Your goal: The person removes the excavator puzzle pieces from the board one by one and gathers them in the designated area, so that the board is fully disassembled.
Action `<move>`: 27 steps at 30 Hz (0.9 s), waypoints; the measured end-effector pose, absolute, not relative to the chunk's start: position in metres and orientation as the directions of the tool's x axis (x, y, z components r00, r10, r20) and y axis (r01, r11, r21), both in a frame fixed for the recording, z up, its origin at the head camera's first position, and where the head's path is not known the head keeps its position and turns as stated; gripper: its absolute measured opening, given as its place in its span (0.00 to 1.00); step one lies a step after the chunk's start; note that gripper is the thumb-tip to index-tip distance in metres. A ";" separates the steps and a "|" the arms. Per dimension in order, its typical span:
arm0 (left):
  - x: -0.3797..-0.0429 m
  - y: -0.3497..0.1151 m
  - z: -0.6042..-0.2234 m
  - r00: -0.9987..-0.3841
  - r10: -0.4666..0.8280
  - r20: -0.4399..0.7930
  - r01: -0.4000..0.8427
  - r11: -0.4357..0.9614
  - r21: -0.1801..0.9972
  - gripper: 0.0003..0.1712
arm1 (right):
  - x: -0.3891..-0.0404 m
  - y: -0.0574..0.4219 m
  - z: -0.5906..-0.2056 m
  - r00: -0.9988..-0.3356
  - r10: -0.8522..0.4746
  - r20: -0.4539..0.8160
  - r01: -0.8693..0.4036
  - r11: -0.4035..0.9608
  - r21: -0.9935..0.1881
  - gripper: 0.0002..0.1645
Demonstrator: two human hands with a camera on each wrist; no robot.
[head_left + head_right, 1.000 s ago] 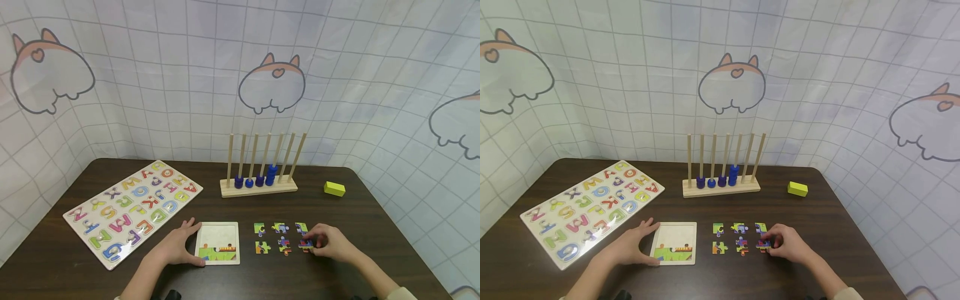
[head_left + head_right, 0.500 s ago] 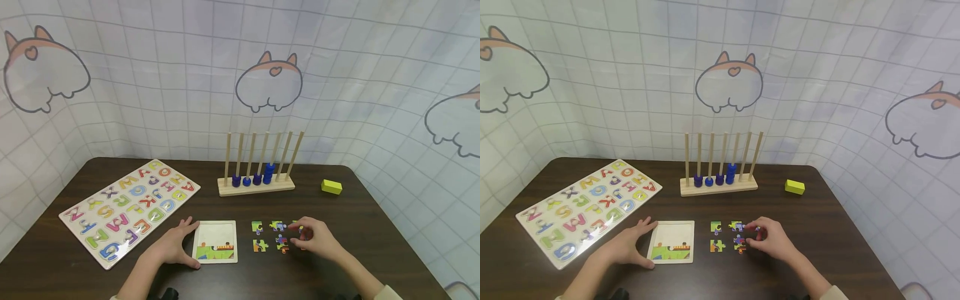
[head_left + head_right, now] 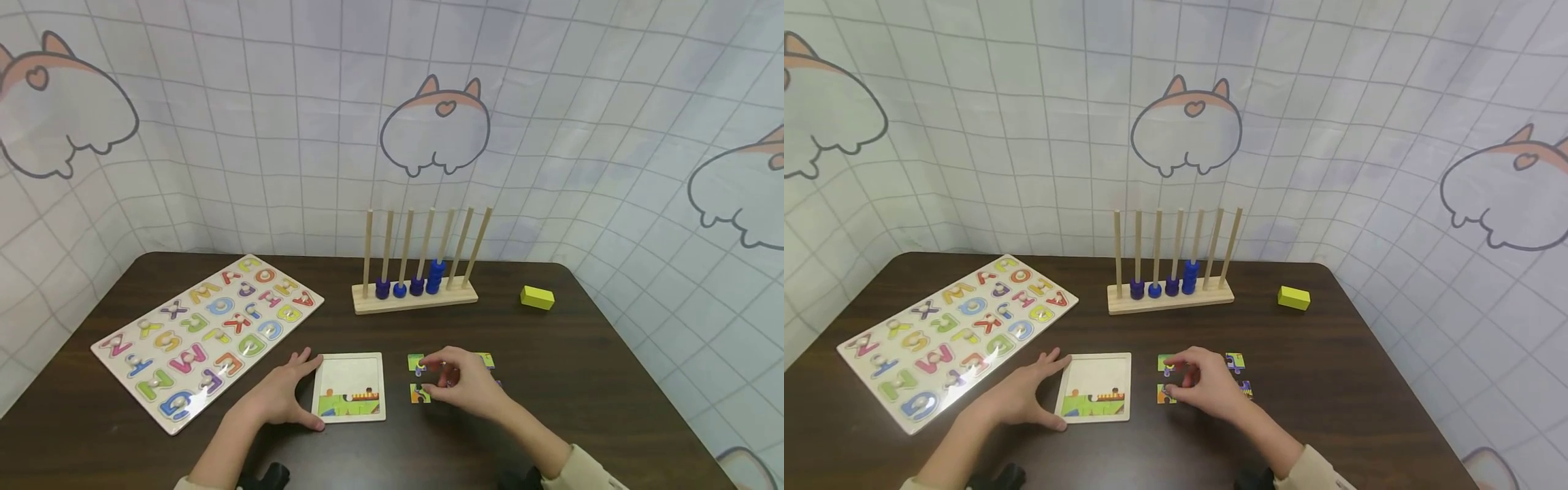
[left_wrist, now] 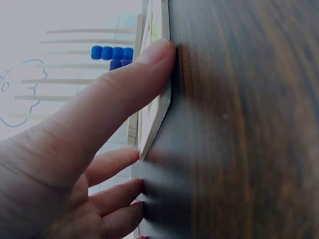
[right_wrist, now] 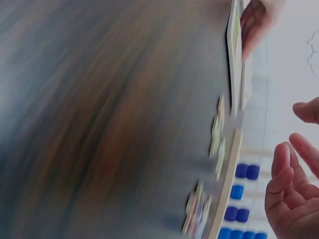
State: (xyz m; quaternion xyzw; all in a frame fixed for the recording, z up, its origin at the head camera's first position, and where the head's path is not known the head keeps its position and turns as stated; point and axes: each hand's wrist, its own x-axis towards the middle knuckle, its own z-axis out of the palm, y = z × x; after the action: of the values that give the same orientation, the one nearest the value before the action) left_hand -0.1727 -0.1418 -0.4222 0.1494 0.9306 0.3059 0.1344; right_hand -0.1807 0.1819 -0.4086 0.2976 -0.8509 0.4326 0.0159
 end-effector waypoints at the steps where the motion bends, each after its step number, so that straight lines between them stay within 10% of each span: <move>1: -0.173 -0.142 -0.422 -0.920 0.360 -0.158 0.196 0.768 0.610 0.62 | -0.181 0.177 -0.409 -0.817 -0.500 0.289 -0.529 0.448 -0.721 0.18; 27: -0.176 -0.142 -0.426 -0.925 0.344 -0.160 0.184 0.775 0.604 0.61 | -0.189 0.086 -0.416 -0.783 -0.618 0.073 -0.459 0.493 -0.739 0.22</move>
State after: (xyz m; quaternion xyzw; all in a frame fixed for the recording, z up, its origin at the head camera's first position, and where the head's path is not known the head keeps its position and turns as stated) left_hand -0.1755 -0.1420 -0.4260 0.1414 0.9328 0.3040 0.1320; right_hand -0.1890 0.0864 -0.4156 0.3137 -0.8582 0.3936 -0.1013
